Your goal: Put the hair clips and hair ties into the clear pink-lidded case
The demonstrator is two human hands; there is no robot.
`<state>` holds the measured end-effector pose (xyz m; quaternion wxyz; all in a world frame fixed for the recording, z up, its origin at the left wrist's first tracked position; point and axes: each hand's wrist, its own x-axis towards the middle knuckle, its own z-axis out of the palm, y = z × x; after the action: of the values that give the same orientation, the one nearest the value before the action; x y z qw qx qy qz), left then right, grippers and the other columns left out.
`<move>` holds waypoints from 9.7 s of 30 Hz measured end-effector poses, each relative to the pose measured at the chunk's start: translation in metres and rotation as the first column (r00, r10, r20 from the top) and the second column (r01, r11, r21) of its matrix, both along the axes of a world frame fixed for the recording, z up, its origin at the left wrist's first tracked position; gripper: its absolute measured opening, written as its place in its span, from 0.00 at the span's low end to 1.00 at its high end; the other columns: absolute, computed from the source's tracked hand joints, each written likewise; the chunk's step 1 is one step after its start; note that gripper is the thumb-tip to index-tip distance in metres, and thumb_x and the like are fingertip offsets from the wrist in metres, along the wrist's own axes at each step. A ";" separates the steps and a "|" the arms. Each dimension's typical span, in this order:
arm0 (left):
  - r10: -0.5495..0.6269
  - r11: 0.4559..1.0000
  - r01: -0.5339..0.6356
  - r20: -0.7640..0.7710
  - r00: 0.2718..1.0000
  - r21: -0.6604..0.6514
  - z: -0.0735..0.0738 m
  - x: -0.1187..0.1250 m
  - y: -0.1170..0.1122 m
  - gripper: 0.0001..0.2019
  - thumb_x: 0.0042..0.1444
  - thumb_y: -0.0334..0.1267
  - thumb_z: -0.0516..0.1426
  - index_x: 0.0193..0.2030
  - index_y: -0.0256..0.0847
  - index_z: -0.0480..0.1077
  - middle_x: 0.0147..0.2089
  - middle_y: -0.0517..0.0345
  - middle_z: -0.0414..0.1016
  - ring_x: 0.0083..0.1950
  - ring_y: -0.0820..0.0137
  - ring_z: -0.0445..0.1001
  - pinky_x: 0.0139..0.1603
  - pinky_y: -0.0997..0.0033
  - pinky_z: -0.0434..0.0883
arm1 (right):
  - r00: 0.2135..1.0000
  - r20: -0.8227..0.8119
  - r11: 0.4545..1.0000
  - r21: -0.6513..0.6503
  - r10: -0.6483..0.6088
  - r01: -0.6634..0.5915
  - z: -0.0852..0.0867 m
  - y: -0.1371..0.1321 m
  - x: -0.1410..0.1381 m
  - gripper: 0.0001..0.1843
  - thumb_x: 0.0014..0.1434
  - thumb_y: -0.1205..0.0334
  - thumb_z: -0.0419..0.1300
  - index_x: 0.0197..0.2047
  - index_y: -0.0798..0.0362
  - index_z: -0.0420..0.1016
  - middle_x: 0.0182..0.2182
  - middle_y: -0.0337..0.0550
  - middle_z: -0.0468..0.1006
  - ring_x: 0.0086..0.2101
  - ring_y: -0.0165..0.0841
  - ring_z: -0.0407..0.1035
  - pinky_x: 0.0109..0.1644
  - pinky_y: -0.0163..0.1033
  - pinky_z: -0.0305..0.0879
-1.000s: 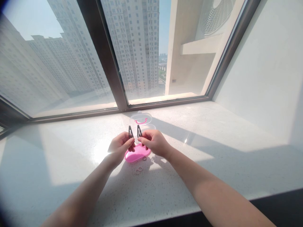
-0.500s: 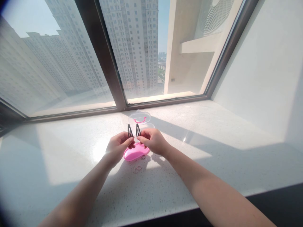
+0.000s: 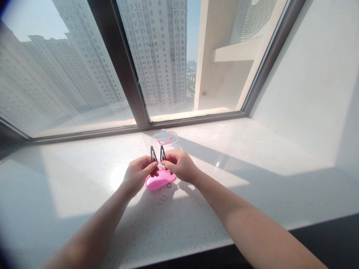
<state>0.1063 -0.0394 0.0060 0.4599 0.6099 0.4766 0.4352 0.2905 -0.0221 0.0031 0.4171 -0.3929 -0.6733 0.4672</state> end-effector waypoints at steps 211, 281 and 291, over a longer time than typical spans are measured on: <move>-0.017 0.999 0.019 -0.059 0.998 0.047 -0.001 -0.001 -0.002 0.10 0.58 0.41 0.58 0.29 0.37 0.70 0.26 0.59 0.74 0.27 0.72 0.73 0.29 0.73 0.69 | 0.998 0.003 0.998 -0.001 0.065 -0.065 -0.001 -0.003 0.001 0.10 0.58 0.62 0.60 0.27 0.57 0.74 0.22 0.40 0.75 0.22 0.27 0.68 0.25 0.31 0.65; -0.019 0.999 0.022 -0.055 0.998 0.049 -0.002 -0.001 -0.002 0.11 0.58 0.41 0.58 0.29 0.37 0.69 0.26 0.59 0.74 0.26 0.72 0.73 0.29 0.73 0.68 | 0.997 0.064 0.996 0.070 0.051 -0.055 0.002 -0.005 0.001 0.11 0.59 0.62 0.59 0.26 0.57 0.73 0.21 0.40 0.73 0.22 0.27 0.67 0.24 0.32 0.65; -0.022 0.998 0.025 -0.054 0.998 0.049 -0.003 -0.001 -0.002 0.11 0.58 0.41 0.58 0.29 0.37 0.70 0.26 0.58 0.74 0.26 0.72 0.73 0.29 0.73 0.68 | 0.998 0.055 0.996 0.072 0.040 -0.044 0.003 -0.005 0.001 0.11 0.58 0.63 0.59 0.26 0.57 0.73 0.21 0.39 0.73 0.22 0.27 0.67 0.24 0.31 0.63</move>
<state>0.1054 -0.0412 0.0027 0.4367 0.6382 0.4706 0.4249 0.2911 -0.0272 0.0058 0.4030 -0.3755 -0.7091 0.4401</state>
